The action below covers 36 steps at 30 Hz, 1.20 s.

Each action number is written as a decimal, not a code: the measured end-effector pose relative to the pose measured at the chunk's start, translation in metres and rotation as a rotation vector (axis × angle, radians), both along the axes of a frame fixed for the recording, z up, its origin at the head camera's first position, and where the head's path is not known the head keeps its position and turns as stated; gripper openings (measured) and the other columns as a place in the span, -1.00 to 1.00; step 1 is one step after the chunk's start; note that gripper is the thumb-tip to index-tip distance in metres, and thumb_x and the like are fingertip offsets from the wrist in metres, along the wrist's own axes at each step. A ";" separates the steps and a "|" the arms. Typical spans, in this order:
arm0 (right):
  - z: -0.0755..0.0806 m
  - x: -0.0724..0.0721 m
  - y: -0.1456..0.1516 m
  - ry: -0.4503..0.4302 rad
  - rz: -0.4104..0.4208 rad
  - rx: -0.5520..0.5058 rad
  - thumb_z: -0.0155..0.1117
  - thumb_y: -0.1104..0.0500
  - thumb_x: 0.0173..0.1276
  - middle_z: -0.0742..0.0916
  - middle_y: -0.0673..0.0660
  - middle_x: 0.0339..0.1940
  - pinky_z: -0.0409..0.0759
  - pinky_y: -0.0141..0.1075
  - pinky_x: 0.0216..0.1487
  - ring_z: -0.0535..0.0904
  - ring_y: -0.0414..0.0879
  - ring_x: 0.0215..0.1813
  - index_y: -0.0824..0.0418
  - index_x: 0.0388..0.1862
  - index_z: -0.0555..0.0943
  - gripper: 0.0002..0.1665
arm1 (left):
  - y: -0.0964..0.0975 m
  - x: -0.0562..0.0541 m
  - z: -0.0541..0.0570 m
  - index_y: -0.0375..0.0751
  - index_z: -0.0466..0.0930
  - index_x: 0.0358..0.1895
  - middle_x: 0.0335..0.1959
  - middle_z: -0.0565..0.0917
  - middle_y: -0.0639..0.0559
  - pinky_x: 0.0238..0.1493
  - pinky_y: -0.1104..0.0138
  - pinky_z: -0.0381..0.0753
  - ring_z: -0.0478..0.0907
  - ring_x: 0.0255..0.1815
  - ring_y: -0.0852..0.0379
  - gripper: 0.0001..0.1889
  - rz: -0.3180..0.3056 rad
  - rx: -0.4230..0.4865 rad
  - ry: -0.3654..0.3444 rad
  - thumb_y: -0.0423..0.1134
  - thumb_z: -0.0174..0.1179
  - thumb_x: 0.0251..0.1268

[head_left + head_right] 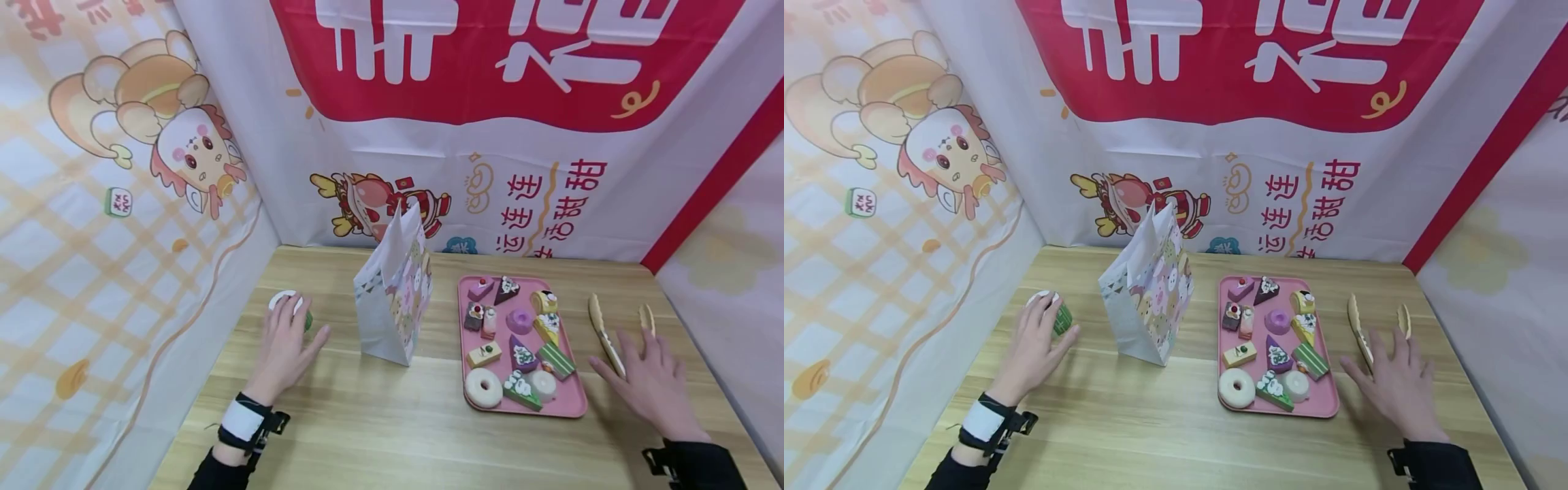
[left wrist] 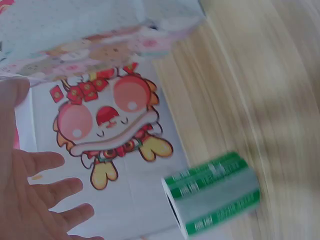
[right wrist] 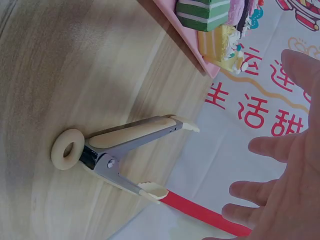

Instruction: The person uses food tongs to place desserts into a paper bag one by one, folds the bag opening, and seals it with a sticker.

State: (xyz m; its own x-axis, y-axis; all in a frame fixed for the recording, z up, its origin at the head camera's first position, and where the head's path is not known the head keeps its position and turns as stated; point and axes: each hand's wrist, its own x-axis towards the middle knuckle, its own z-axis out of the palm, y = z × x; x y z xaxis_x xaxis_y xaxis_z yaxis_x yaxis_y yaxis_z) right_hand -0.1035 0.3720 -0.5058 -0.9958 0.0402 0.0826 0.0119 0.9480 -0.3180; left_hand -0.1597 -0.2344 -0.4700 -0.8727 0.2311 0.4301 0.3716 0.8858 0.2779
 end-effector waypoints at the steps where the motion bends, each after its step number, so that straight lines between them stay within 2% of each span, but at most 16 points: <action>1: 0.000 0.000 0.000 -0.003 0.000 -0.002 0.06 -0.33 0.43 -0.09 0.65 0.44 -0.32 0.56 0.13 -0.29 0.60 0.42 0.45 0.49 0.07 0.05 | 0.002 0.000 0.001 -0.42 0.29 0.37 0.40 0.24 -0.39 0.35 -0.25 -0.01 0.08 0.42 -0.37 -0.30 -0.006 0.019 0.001 0.11 0.08 0.44; 6: 0.001 0.000 0.003 -0.021 -0.014 0.008 0.05 -0.33 0.43 -0.03 0.69 0.40 -0.24 0.57 0.11 -0.22 0.62 0.39 0.49 0.45 0.09 0.04 | 0.016 -0.006 0.016 -0.35 0.25 0.42 0.44 0.22 -0.31 0.35 -0.14 0.11 0.10 0.44 -0.28 -0.35 -0.007 0.155 -0.074 0.12 -0.10 0.54; 10: 0.000 -0.001 0.006 -0.031 -0.029 0.020 0.03 -0.34 0.44 0.00 0.72 0.37 -0.18 0.57 0.09 -0.17 0.65 0.35 0.52 0.43 0.10 0.05 | 0.030 -0.014 0.037 -0.26 0.25 0.44 0.44 0.26 -0.25 0.34 -0.12 0.16 0.15 0.44 -0.21 -0.36 0.001 0.292 -0.159 0.16 -0.21 0.57; 12: -0.001 -0.001 0.007 -0.034 -0.033 0.027 0.03 -0.35 0.44 0.00 0.72 0.36 -0.17 0.57 0.08 -0.16 0.65 0.35 0.52 0.42 0.11 0.05 | 0.036 -0.019 0.047 -0.25 0.27 0.43 0.42 0.30 -0.23 0.34 -0.11 0.18 0.19 0.42 -0.19 -0.36 -0.007 0.347 -0.179 0.17 -0.25 0.57; 18: -0.003 0.001 0.010 -0.028 -0.024 0.018 0.02 -0.37 0.43 0.02 0.71 0.35 -0.16 0.58 0.08 -0.16 0.63 0.36 0.50 0.42 0.11 0.05 | 0.055 -0.034 0.079 -0.28 0.34 0.38 0.31 0.45 -0.20 0.29 -0.03 0.28 0.34 0.33 -0.13 -0.35 -0.064 0.402 -0.185 0.19 -0.29 0.58; 22: -0.005 0.001 0.012 -0.032 -0.024 0.007 0.01 -0.37 0.43 0.00 0.70 0.37 -0.17 0.58 0.08 -0.18 0.63 0.37 0.49 0.43 0.09 0.06 | 0.066 -0.041 0.094 -0.31 0.37 0.35 0.26 0.50 -0.20 0.25 -0.01 0.34 0.40 0.28 -0.11 -0.36 -0.110 0.398 -0.171 0.17 -0.28 0.58; 25: -0.009 0.001 0.014 -0.040 -0.035 0.002 0.03 -0.36 0.43 0.03 0.71 0.35 -0.10 0.57 0.07 -0.12 0.66 0.33 0.51 0.42 0.10 0.05 | 0.073 -0.043 0.101 -0.30 0.39 0.34 0.26 0.50 -0.19 0.23 0.01 0.37 0.42 0.26 -0.10 -0.35 -0.124 0.397 -0.169 0.18 -0.28 0.58; 28: -0.014 0.001 0.017 -0.068 -0.051 0.000 0.04 -0.33 0.44 0.10 0.72 0.30 0.06 0.55 0.01 0.00 0.68 0.25 0.56 0.38 0.11 0.04 | 0.079 -0.044 0.106 -0.26 0.40 0.33 0.25 0.52 -0.15 0.21 0.04 0.40 0.44 0.24 -0.06 -0.35 -0.122 0.407 -0.179 0.21 -0.28 0.57; 34: -0.023 0.001 0.023 -0.132 -0.078 -0.027 0.06 -0.27 0.46 0.18 0.82 0.12 0.22 0.49 -0.07 0.12 0.72 0.09 0.76 0.33 -0.02 0.13 | 0.088 -0.046 0.110 -0.20 0.43 0.31 0.22 0.54 -0.11 0.16 0.05 0.44 0.46 0.20 -0.01 -0.35 -0.120 0.406 -0.190 0.24 -0.27 0.54; 36: -0.026 0.000 0.025 -0.134 -0.081 -0.050 0.12 -0.18 0.46 0.23 0.83 0.01 0.26 0.46 -0.08 0.20 0.72 0.01 0.79 0.28 -0.02 0.08 | 0.090 -0.046 0.110 -0.20 0.43 0.30 0.22 0.53 -0.12 0.15 0.04 0.45 0.46 0.20 -0.01 -0.36 -0.121 0.408 -0.195 0.24 -0.27 0.54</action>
State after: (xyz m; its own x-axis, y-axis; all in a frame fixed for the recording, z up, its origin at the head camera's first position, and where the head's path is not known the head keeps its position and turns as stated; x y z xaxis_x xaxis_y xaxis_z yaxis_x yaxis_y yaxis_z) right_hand -0.1037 0.3969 -0.5321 -0.9910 0.1220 -0.0550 0.1336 0.9254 -0.3548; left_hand -0.2061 -0.1445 -0.3599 -0.9234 0.1827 0.3376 0.3720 0.6431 0.6694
